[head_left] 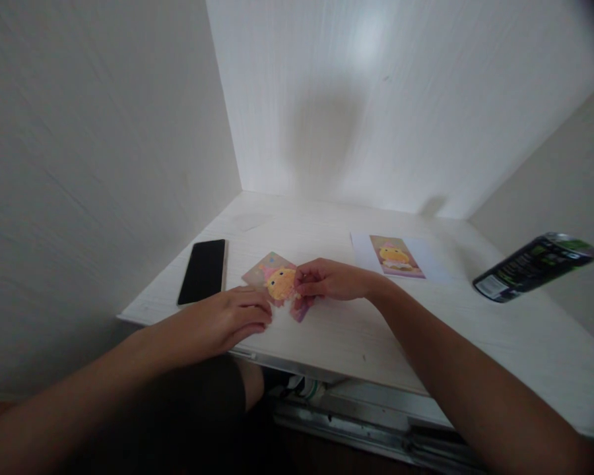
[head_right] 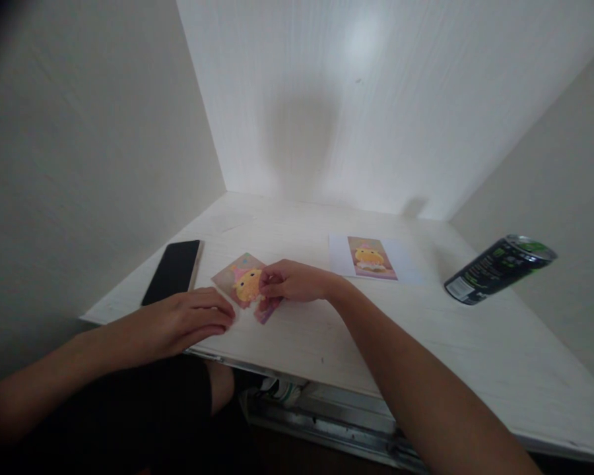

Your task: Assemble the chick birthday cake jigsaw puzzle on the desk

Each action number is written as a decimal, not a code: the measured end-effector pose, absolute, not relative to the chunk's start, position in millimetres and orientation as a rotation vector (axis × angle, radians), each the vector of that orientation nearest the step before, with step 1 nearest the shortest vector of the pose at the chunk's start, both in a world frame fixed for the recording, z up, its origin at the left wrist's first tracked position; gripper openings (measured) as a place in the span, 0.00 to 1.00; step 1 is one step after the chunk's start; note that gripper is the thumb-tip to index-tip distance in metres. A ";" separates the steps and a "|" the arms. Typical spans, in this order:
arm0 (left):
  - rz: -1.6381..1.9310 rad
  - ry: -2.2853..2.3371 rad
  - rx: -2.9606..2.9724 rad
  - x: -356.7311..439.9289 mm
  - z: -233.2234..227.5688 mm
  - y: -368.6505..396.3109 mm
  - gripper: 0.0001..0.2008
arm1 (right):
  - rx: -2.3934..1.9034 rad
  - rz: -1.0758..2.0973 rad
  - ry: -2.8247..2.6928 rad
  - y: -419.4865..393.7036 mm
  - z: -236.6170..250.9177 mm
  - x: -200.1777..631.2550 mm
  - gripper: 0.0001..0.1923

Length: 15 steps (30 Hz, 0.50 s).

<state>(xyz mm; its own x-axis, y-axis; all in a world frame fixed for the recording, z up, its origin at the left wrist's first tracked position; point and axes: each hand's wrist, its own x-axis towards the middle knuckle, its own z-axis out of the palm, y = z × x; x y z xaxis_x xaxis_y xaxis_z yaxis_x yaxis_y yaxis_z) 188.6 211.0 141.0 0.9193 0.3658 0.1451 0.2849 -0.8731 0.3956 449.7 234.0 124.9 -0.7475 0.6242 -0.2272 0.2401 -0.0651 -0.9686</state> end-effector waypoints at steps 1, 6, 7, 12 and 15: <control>0.302 0.475 2.718 188.2 139.9 210.3 0.10 | -0.921 1.894 -1.911 234.0 124.9 449.8 0.09; 0.431 0.516 2.817 191.3 130.2 208.4 0.11 | -0.960 1.776 -1.913 237.7 125.8 453.3 0.09; 0.477 0.528 2.850 192.7 127.4 207.1 0.11 | -0.990 1.697 -1.939 239.5 125.3 454.6 0.09; 0.509 0.486 2.976 204.5 113.1 196.9 0.19 | -1.110 1.430 -2.026 248.6 117.4 461.0 0.08; 0.433 0.466 2.982 212.4 109.0 193.2 0.26 | -1.134 1.434 -2.068 249.9 114.7 461.9 0.07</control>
<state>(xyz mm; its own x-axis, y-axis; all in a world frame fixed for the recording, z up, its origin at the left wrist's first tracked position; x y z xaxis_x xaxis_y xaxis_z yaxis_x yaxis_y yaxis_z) 212.4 193.2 109.0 0.9131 0.3116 0.2630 0.2852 -0.9490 0.1341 461.9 249.9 114.7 -0.6027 0.7869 -0.1326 0.4003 0.1544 -0.9033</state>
